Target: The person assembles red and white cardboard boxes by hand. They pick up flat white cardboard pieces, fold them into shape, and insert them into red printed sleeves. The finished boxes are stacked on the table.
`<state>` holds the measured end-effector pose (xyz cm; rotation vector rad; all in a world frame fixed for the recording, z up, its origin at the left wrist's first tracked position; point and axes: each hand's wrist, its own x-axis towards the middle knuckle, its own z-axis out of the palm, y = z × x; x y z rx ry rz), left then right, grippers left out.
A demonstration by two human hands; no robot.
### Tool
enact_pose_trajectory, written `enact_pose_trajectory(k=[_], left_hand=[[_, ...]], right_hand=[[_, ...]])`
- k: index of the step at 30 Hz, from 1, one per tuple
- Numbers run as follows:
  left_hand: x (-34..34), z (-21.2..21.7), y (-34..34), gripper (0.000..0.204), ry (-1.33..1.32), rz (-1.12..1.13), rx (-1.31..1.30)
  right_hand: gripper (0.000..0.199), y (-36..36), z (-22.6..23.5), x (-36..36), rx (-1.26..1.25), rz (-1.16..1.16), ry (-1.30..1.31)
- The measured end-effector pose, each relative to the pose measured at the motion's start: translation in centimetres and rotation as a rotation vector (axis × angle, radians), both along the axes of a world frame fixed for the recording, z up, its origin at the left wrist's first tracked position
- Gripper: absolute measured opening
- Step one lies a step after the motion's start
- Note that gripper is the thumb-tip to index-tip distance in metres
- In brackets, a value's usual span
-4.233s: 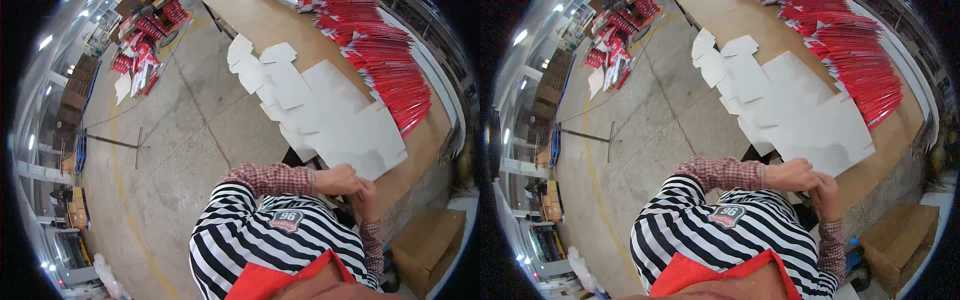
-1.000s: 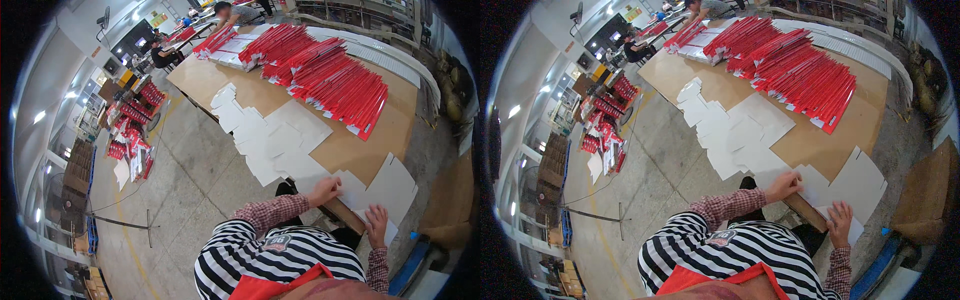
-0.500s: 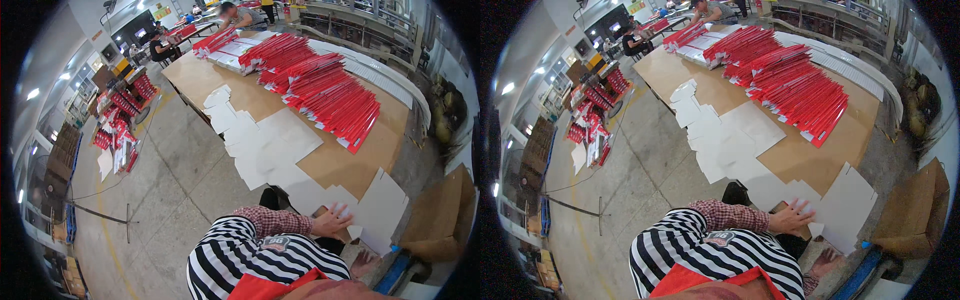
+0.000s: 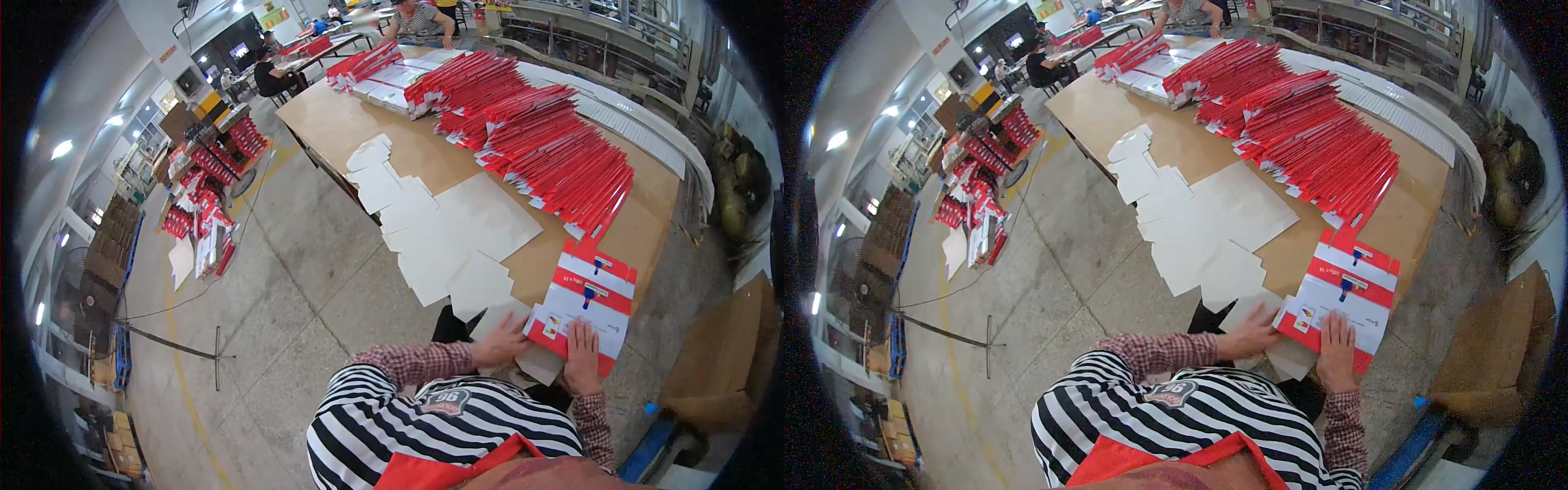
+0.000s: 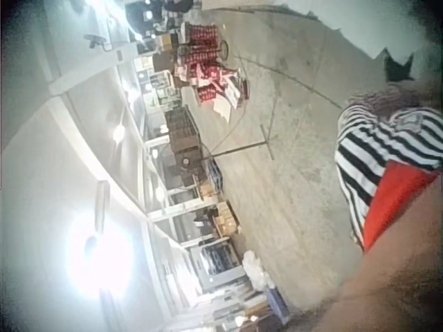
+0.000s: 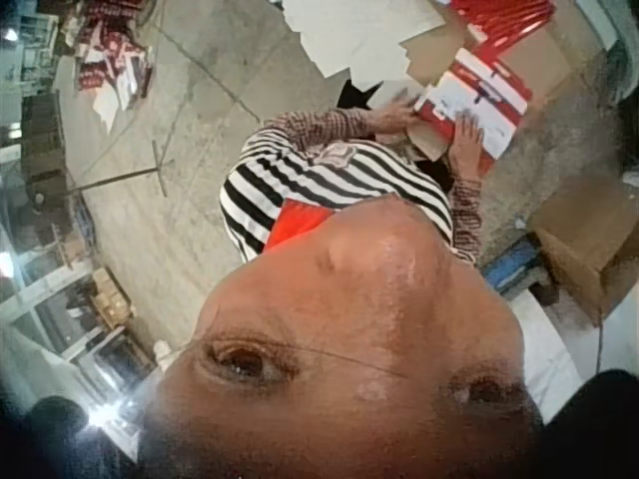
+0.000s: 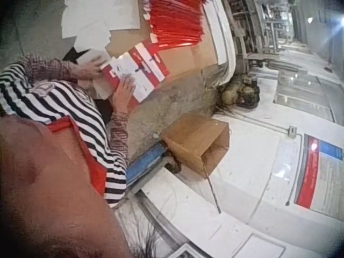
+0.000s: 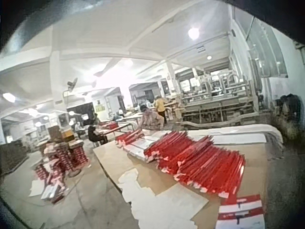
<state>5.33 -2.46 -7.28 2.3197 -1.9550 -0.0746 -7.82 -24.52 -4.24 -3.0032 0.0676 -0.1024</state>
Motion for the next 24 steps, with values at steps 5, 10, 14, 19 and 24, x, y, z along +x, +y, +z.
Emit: enact_pose_trajectory(k=[5, 10, 14, 19, 24], left_hand=[[5.0, 8.1, -2.5, 0.051, 0.198, -0.058, 0.439], [11.2, 1.3, -7.0, 0.035, 0.637, -0.126, 0.244], [13.7, 2.6, -4.1, 0.042, 0.831, 0.060, -0.014], [9.9, 3.7, 3.1, 0.036, 0.666, 0.578, -0.043], [2.9, 0.8, 3.6, 0.041, -0.020, 0.334, -0.046]], right_hand=[[0.068, -2.4, 2.7, -2.2, 0.598, -0.161, -0.344], [0.064, -2.0, 0.9, -1.8, 0.302, -0.132, -0.344], [0.062, -0.2, 2.0, -1.4, 0.023, -0.128, -0.058], [0.050, -0.5, -2.1, 0.6, 0.418, -0.008, -0.182], [0.050, 3.3, 2.5, 8.5, 0.547, 0.345, -0.266]])
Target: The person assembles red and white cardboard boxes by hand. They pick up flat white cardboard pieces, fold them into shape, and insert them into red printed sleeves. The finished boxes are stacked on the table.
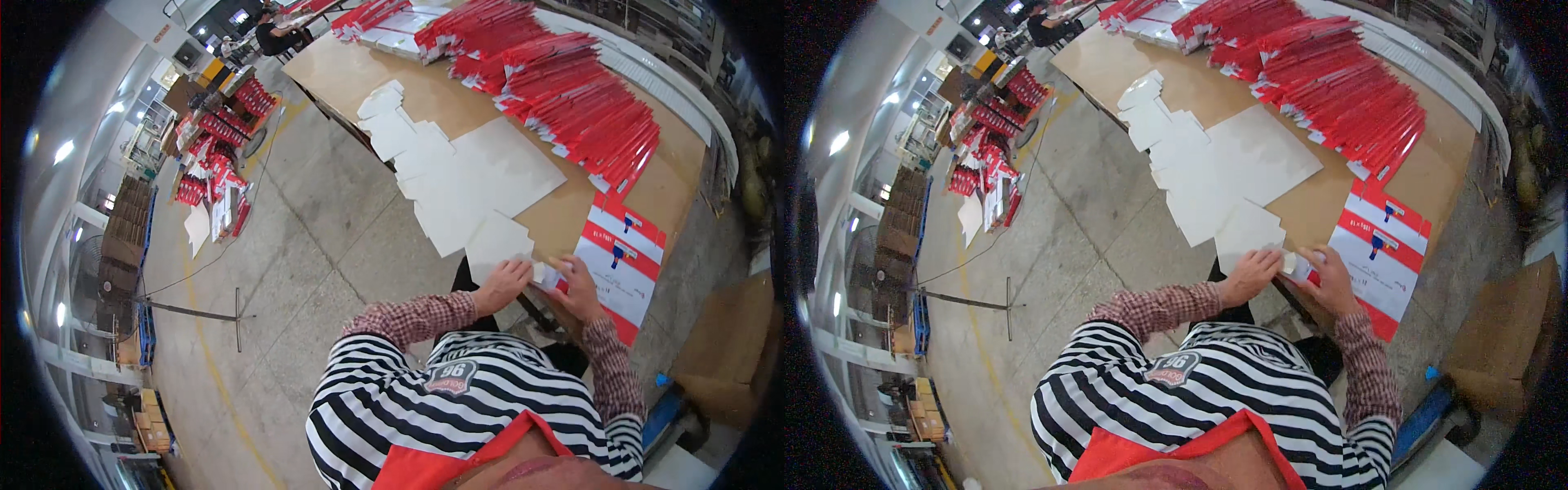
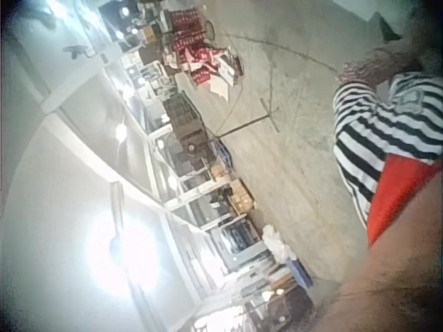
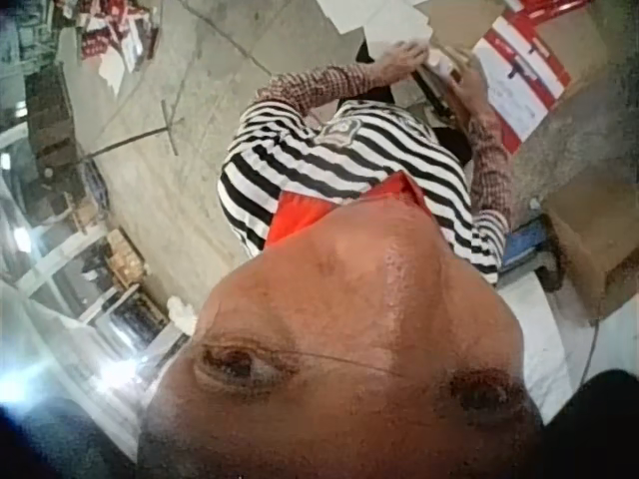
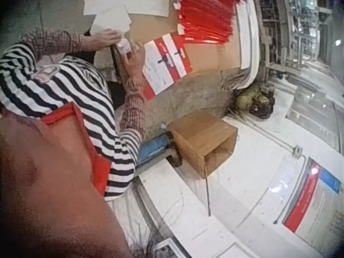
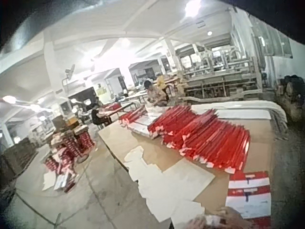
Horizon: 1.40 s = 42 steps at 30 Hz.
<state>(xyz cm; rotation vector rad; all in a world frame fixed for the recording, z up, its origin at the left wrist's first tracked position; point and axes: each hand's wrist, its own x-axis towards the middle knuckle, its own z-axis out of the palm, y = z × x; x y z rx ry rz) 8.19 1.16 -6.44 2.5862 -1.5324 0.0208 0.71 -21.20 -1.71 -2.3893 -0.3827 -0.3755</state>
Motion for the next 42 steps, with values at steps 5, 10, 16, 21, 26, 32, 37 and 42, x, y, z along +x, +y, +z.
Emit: enact_pose_trajectory(k=[5, 10, 16, 21, 26, 32, 37, 42], left_hand=[[0.6, 1.3, 5.5, 0.061, -0.072, -0.310, 0.064], [0.4, 1.3, 8.1, 0.068, 0.194, 0.123, -0.567], [-3.4, -0.1, 1.5, 0.046, 1.247, 1.136, -1.374], [-2.4, -0.1, -1.7, 0.043, 0.570, 0.334, -1.073], [-0.1, 3.0, -5.7, 0.102, 0.146, -0.275, -0.259], [1.1, 0.0, -6.2, 0.115, 0.227, -0.318, -0.281], [1.0, -0.2, -7.1, 0.106, 0.162, -0.309, -0.176], [0.3, -0.2, -7.7, 0.091, 0.038, -0.289, -0.080]], right_hand=[[0.056, -1.3, -1.8, -1.5, -0.199, 0.136, 0.138], [0.056, -1.3, -2.3, -4.0, -0.173, 0.127, 0.159], [0.054, -1.3, -3.4, -4.0, -0.143, 0.080, 0.167], [0.055, -0.8, -2.3, -4.0, -0.196, 0.071, 0.270], [0.062, -1.2, -0.9, -6.1, -0.388, -0.019, 0.336], [0.086, -2.7, -1.6, -8.5, -0.234, -0.327, 0.115], [0.075, -2.4, -2.3, -8.8, -0.249, -0.301, 0.215], [0.063, -2.5, -3.4, -8.8, -0.306, -0.290, 0.206]])
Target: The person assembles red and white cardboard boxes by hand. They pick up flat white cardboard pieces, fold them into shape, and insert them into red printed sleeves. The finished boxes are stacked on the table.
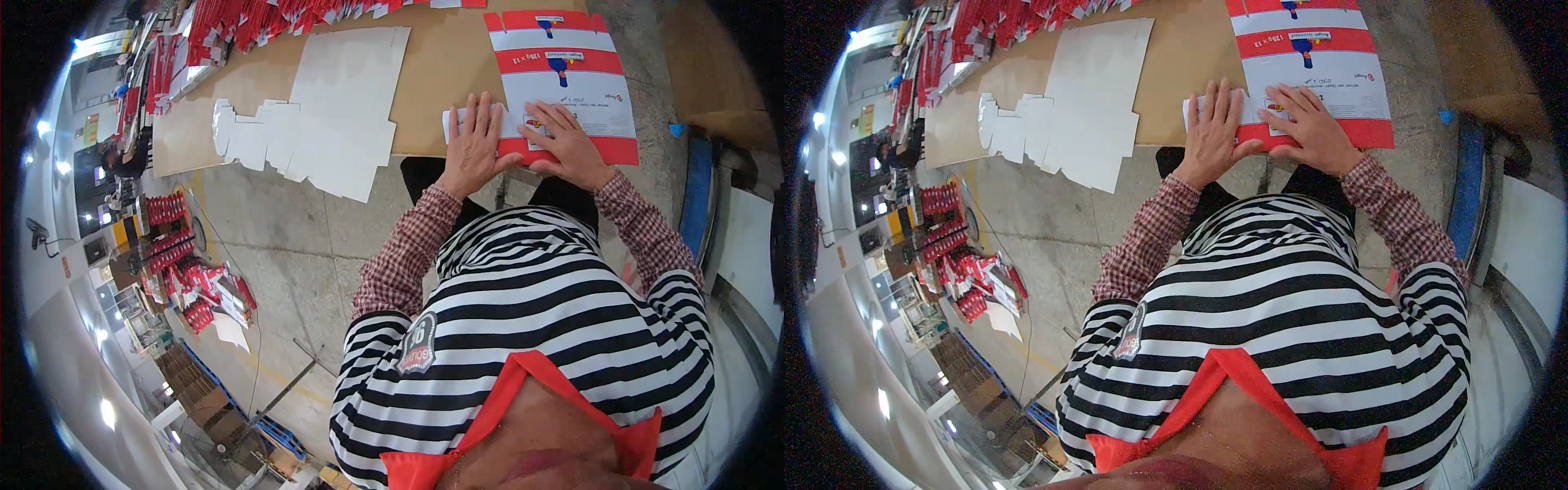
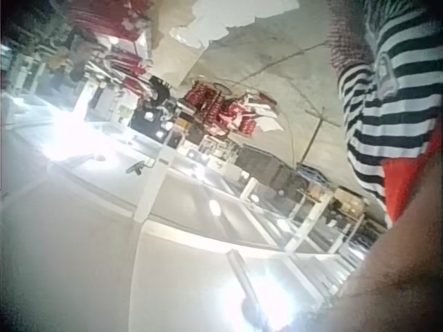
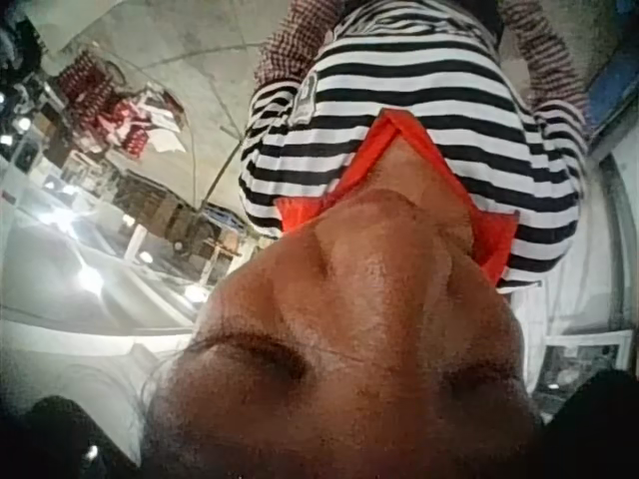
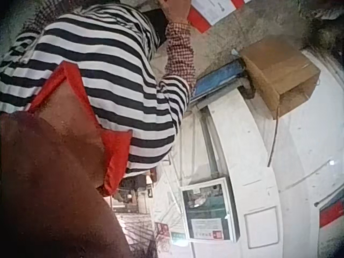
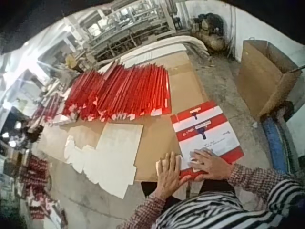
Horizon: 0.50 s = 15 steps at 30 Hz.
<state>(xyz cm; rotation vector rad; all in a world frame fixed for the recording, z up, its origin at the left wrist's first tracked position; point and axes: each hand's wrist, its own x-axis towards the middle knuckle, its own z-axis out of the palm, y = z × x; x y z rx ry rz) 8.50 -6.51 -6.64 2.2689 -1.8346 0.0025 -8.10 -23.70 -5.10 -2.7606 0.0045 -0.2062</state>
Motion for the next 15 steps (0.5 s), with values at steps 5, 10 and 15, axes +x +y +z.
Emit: enact_pose_trajectory(k=[5, 10, 15], left_hand=[[-0.1, -0.6, -1.1, 0.064, 0.050, 0.095, -0.041], [-1.0, -0.9, -1.7, 0.055, 0.056, 0.241, -0.094], [-4.4, -0.9, -3.4, 0.061, 0.216, 0.319, -0.079]], right_hand=[[0.059, -1.7, -0.9, -0.9, -0.016, -0.099, 0.007], [0.056, -5.8, -2.0, -7.8, 0.565, -0.850, -0.338], [0.049, -0.9, -1.7, -6.4, 1.706, -0.856, -0.705]])
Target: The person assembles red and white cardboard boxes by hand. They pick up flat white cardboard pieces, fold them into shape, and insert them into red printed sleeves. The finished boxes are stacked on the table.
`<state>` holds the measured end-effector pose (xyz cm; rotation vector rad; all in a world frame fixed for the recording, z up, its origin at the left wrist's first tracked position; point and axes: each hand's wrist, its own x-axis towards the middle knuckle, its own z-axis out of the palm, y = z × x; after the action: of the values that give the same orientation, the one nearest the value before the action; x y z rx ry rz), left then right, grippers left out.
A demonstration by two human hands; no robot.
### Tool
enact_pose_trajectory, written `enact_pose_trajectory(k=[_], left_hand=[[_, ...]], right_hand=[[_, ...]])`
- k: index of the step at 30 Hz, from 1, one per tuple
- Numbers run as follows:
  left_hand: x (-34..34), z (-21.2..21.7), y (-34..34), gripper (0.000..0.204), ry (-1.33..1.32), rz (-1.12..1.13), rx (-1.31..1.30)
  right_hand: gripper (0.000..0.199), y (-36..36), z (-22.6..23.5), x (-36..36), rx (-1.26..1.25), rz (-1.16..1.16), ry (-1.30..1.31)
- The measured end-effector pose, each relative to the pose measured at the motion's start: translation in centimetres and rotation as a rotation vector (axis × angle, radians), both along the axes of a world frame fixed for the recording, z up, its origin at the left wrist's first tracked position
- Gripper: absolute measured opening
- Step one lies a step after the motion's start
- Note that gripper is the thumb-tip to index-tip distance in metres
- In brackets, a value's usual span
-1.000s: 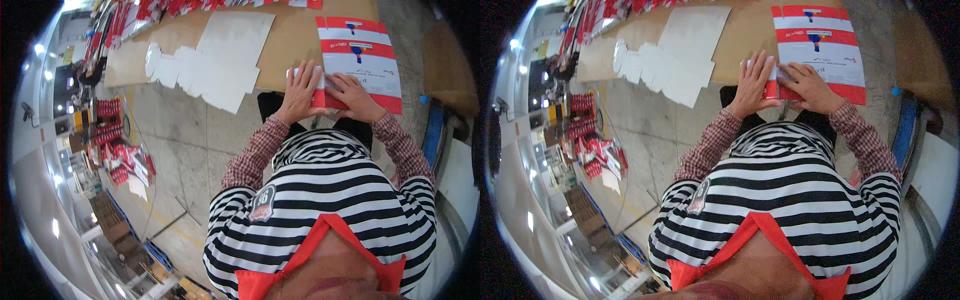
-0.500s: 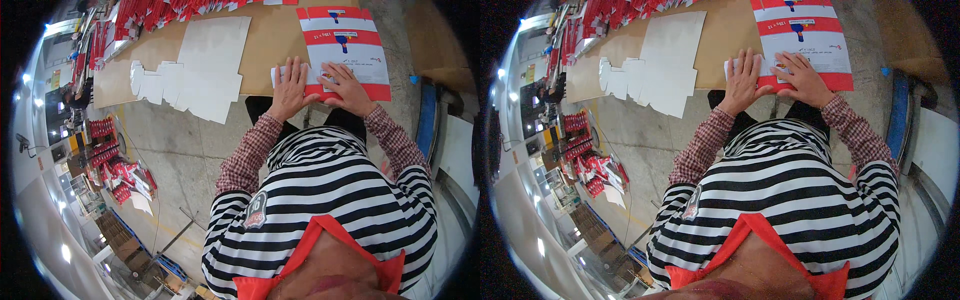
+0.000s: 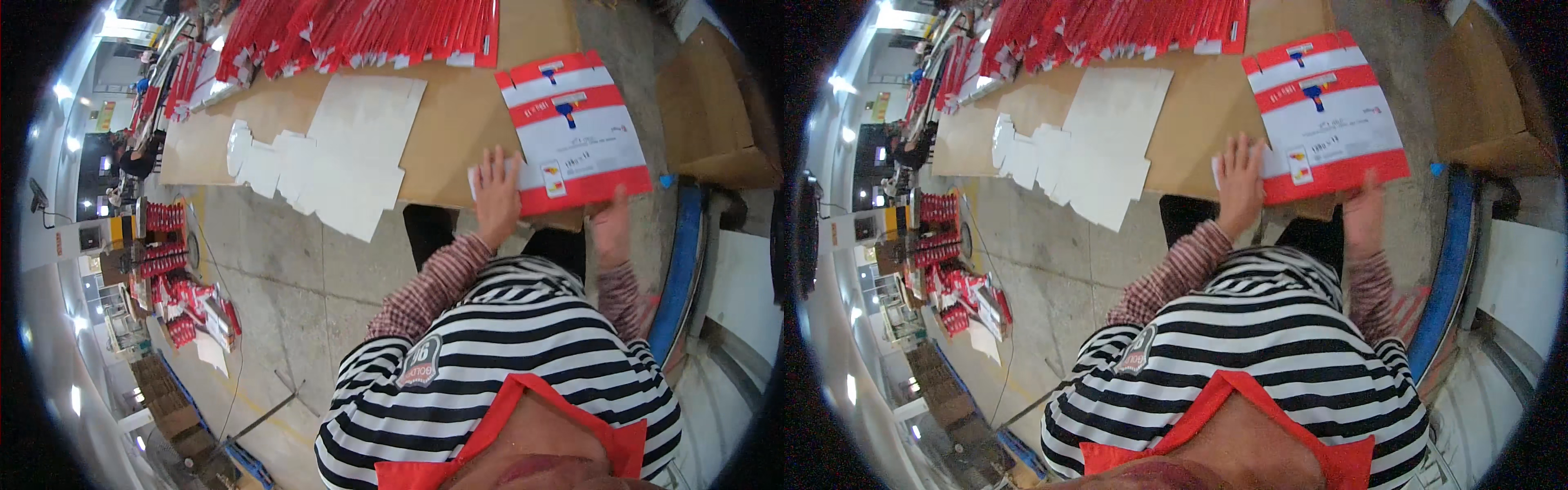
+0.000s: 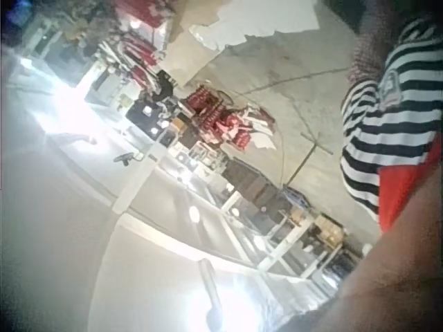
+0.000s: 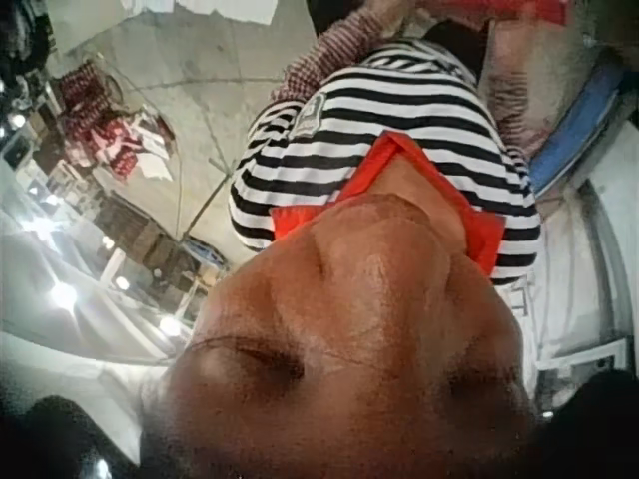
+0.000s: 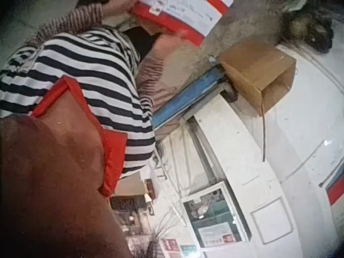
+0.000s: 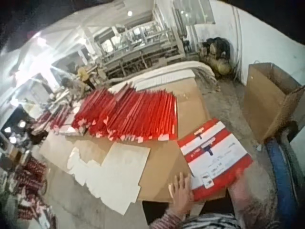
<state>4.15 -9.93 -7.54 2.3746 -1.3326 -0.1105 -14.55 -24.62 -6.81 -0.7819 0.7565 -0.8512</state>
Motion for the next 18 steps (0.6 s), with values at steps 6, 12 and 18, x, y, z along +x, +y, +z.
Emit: enact_pose_trajectory(k=[6, 12, 18], left_hand=[[-3.4, -0.1, -2.2, 0.065, 0.090, -0.138, -0.140], [-2.4, 2.1, 2.2, 0.056, 0.189, -0.199, -0.383], [6.7, 3.3, 13.8, 0.054, -0.006, 0.294, -0.314]], right_hand=[[0.050, 2.1, -2.1, 2.0, -0.327, 0.271, 0.326], [0.055, -6.3, 2.8, -4.4, -0.411, 0.617, 0.372], [0.057, -20.3, 3.7, 2.4, -0.531, 0.658, 0.616]])
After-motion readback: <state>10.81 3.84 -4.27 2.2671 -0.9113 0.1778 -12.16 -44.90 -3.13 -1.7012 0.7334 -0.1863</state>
